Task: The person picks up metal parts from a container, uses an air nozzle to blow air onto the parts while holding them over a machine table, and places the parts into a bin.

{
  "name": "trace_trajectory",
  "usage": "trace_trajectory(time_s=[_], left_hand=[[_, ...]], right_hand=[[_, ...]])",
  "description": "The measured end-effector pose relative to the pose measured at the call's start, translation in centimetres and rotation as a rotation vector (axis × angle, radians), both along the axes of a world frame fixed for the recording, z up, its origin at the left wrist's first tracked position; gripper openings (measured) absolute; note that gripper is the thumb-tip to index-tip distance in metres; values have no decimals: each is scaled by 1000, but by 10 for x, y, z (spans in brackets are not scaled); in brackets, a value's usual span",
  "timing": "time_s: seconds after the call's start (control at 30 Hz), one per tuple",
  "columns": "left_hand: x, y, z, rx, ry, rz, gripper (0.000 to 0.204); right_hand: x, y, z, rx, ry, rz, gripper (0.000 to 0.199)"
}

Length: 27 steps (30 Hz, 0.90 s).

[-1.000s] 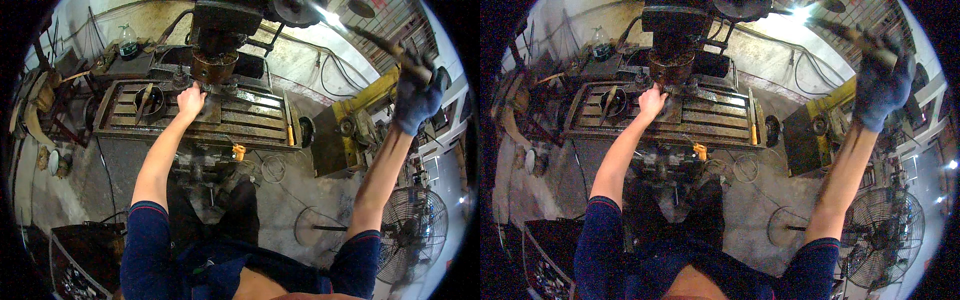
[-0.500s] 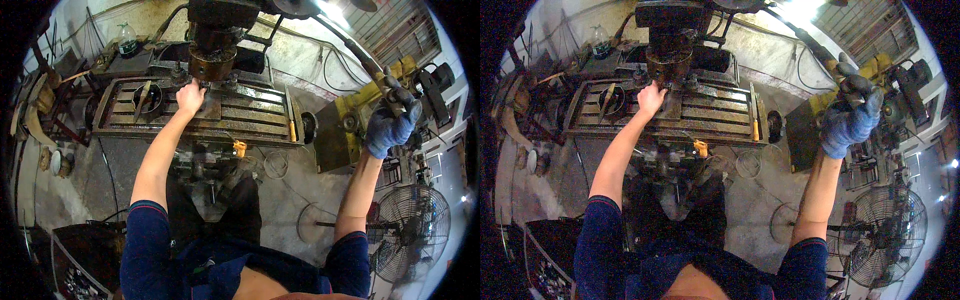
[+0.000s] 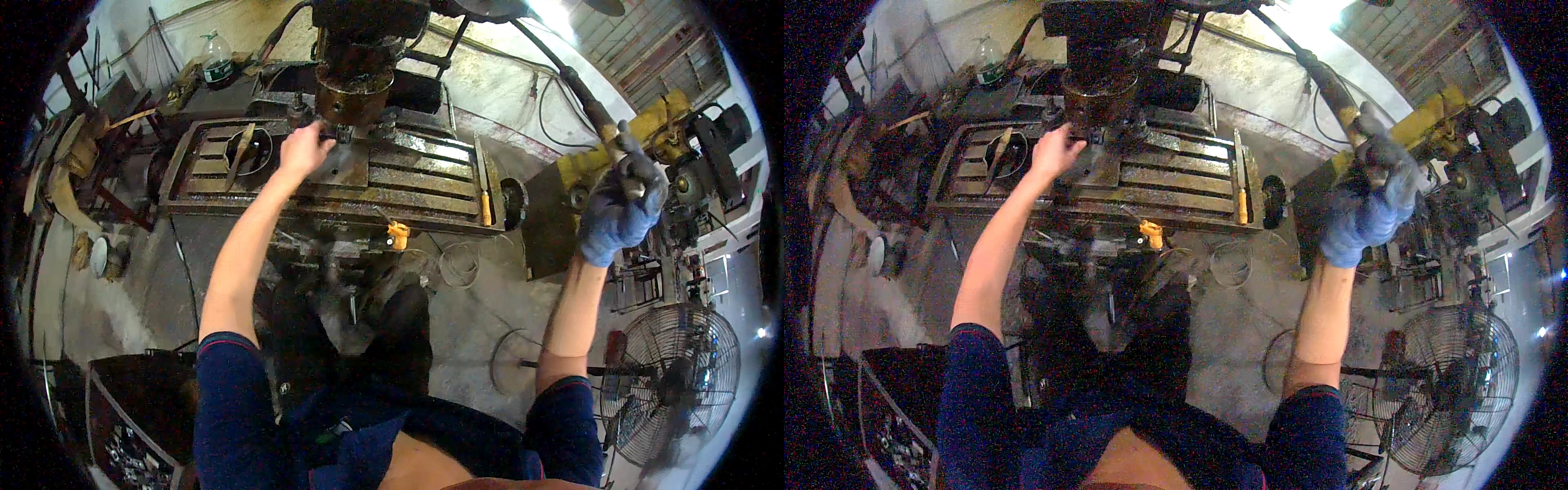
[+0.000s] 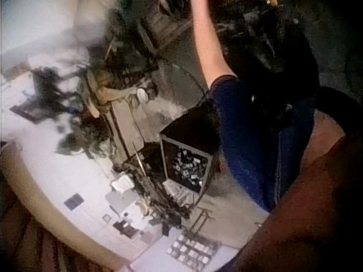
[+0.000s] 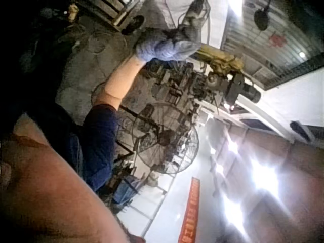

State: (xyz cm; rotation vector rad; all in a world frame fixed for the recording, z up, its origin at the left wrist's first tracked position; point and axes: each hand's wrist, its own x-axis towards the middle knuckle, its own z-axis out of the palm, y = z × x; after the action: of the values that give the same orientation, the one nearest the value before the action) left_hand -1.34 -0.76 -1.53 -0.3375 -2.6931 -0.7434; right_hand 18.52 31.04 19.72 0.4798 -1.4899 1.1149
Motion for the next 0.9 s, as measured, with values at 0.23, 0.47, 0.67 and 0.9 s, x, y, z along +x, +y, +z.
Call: trace_trajectory(time_s=[0.23, 0.47, 0.67, 0.9], left_hand=[[78, -98, 41, 81, 267, 205, 28], [91, -134, 10, -235, 131, 292, 51], [74, -151, -7, -314, 186, 137, 35], [86, -98, 11, 694, -139, 52, 23]], right_hand=[[3, -15, -9, -34, 82, 17, 36], [6, -10, -7, -4, 64, -46, 35], [8, -9, 0, -41, 21, 90, 33], [6, -9, -1, -121, 54, 150, 30]])
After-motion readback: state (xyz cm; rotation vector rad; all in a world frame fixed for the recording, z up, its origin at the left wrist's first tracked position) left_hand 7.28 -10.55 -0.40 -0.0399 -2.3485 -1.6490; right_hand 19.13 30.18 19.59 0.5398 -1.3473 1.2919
